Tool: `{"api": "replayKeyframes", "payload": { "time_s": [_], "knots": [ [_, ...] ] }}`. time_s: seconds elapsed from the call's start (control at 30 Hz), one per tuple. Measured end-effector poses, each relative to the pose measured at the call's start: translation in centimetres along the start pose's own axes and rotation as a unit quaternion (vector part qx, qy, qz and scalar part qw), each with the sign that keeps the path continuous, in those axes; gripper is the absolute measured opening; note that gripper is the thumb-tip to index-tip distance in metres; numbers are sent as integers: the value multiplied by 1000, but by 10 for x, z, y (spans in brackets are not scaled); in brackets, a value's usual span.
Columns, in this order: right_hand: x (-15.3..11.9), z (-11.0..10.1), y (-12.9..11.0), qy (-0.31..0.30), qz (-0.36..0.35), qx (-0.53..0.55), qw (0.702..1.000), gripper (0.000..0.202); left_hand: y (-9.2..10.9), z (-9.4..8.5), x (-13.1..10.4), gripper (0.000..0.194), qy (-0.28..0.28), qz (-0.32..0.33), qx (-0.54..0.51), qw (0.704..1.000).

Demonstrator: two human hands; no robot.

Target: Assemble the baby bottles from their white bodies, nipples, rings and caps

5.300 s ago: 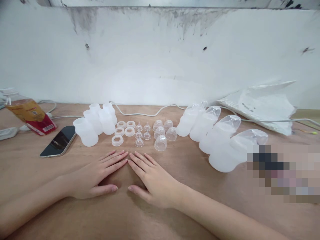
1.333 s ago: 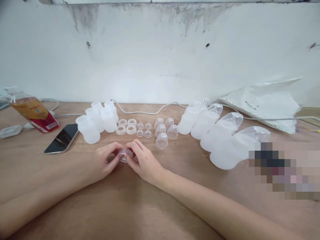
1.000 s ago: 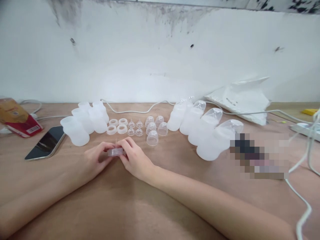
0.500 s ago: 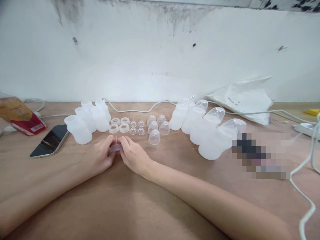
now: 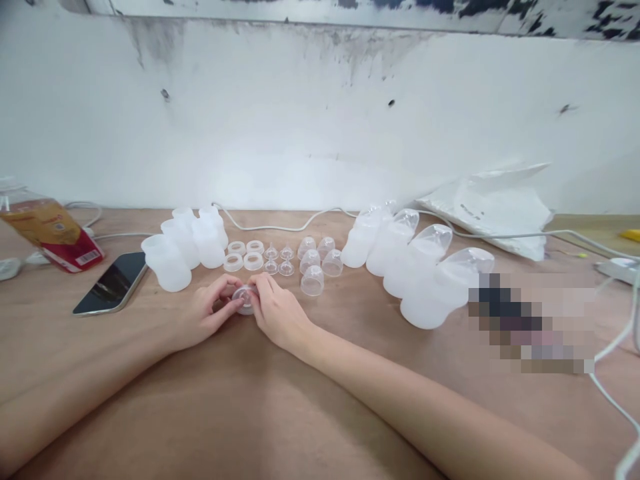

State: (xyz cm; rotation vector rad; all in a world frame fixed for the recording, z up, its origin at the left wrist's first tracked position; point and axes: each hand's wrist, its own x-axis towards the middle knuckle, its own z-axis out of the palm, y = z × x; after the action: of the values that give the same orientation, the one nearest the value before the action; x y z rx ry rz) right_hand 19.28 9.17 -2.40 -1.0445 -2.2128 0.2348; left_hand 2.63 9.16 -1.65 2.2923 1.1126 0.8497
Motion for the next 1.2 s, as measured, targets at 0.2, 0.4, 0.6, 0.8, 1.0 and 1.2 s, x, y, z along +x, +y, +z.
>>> {"api": "replayKeyframes", "payload": {
  "time_s": [0.2,0.4,0.6,0.8,1.0,1.2],
  "knots": [
    [-4,4,-3,-6,-10,-40,999,12,6,1,-2,4,19,6,24,1000],
    [-3,5,-5,-27,9,-39,999,10,5,2,-2,4,31,-4,27,999],
    [-1,-4,-2,-57,26,-8,998,14,6,0,-2,17,2,-4,-16,1000],
    [-3,-10,-1,-108,-19,20,994,18,8,1,-3,15,5,-15,-24,1000],
    [-3,-10,1,-115,-38,47,992,24,4,2,-2,15,13,-28,-34,999],
    [-2,-7,-3,-94,-34,53,994,22,2,3,0,14,13,-25,-46,999]
  ]
}}
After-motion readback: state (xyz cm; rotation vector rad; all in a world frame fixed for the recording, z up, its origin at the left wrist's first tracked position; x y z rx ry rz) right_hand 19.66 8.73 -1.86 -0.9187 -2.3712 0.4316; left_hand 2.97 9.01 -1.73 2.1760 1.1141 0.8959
